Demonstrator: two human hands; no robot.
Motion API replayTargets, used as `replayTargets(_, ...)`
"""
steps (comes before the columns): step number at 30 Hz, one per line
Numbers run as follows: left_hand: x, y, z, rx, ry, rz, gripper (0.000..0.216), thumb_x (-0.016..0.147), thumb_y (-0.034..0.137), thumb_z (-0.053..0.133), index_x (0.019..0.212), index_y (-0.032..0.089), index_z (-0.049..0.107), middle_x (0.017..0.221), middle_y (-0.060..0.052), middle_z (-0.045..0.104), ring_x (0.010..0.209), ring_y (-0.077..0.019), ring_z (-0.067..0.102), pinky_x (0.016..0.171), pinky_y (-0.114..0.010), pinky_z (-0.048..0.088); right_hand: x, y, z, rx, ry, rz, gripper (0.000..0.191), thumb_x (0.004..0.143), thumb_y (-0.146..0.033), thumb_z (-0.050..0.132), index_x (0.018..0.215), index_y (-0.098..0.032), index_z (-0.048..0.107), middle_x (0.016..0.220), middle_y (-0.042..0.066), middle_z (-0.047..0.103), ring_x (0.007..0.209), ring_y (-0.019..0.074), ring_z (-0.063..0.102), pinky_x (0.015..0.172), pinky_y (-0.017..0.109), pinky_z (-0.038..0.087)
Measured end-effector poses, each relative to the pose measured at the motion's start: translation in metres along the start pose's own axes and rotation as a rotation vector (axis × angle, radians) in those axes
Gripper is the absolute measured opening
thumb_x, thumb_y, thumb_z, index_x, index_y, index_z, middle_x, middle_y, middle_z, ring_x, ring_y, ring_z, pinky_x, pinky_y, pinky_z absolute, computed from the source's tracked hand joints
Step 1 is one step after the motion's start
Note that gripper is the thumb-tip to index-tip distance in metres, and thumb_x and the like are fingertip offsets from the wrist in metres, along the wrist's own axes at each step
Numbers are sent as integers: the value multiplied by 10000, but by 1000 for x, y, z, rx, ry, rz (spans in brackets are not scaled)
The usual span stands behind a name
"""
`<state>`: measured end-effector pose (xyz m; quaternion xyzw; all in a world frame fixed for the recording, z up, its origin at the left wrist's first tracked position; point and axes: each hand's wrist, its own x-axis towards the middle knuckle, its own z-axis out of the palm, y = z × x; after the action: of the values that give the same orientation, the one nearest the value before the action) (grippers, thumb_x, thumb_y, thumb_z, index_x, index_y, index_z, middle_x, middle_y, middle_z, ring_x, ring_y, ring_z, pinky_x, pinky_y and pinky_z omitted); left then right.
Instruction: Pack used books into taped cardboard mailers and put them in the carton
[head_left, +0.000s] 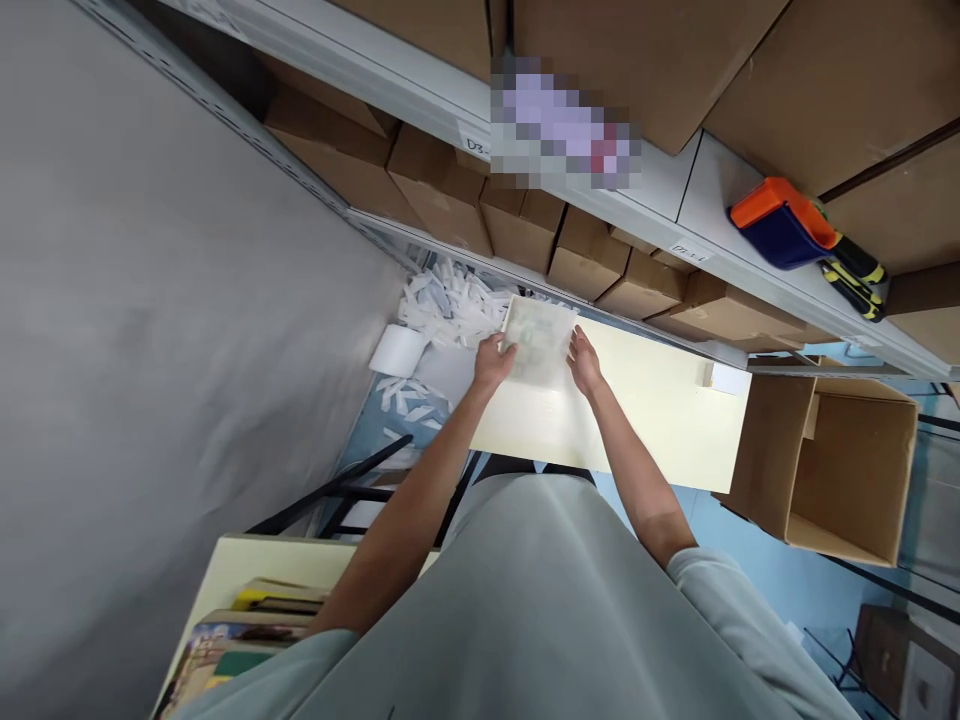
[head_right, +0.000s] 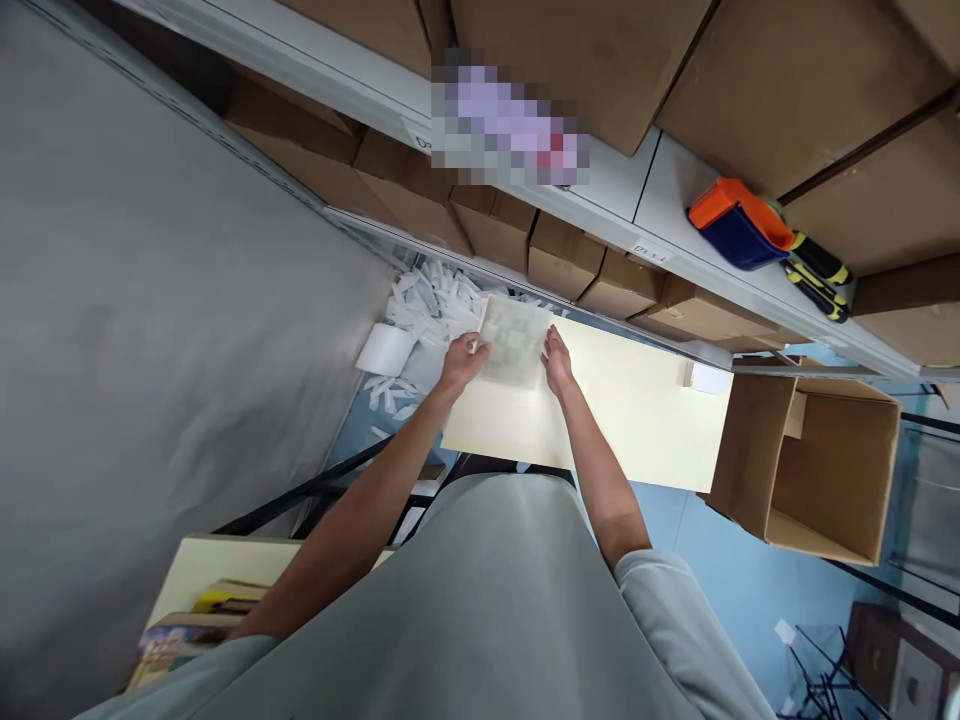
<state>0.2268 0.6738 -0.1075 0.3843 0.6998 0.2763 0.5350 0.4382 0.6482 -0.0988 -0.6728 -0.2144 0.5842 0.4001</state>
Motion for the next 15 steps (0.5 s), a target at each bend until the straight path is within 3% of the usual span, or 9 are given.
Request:
replayTargets(3, -28, 12, -13, -27, 58, 37, 347, 805, 273, 764, 1127, 144, 755, 1312, -196, 761, 1300, -334, 683, 1138, -420, 513, -27, -19, -18, 86, -48, 20, 690, 1100, -546, 439, 1736, -290, 360, 1846, 60, 314, 1655, 191, 419, 1320, 436, 393)
replayTargets(6, -74, 23, -28, -82, 113, 99, 336, 851, 274, 742, 1163, 150, 762, 1374, -199, 752, 1349, -343, 682, 1176, -455, 514, -65, -33, -38, 146, -151, -16, 683, 1081, -558, 512, 1715, -323, 415, 1843, 37, 319, 1662, 208, 410, 1338, 428, 376)
replayTargets(10, -159, 22, -48, -190, 185, 218, 366, 879, 364, 749, 1200, 188, 762, 1409, -164, 754, 1393, -340, 668, 1214, -491, 511, -119, -39, -61, 177, -328, -86, 693, 1038, -630, 588, 1673, -369, 491, 1807, 27, 398, 1639, 251, 454, 1349, 508, 366)
replayTargets(15, -273, -7, -59, -296, 396, 242, 480, 833, 537, 798, 1189, 216, 776, 1357, -148, 782, 1363, -354, 688, 1212, -518, 521, -178, -37, -72, 144, -582, -75, 713, 977, -720, 671, 1610, -404, 580, 1759, 34, 479, 1604, 292, 505, 1339, 561, 366)
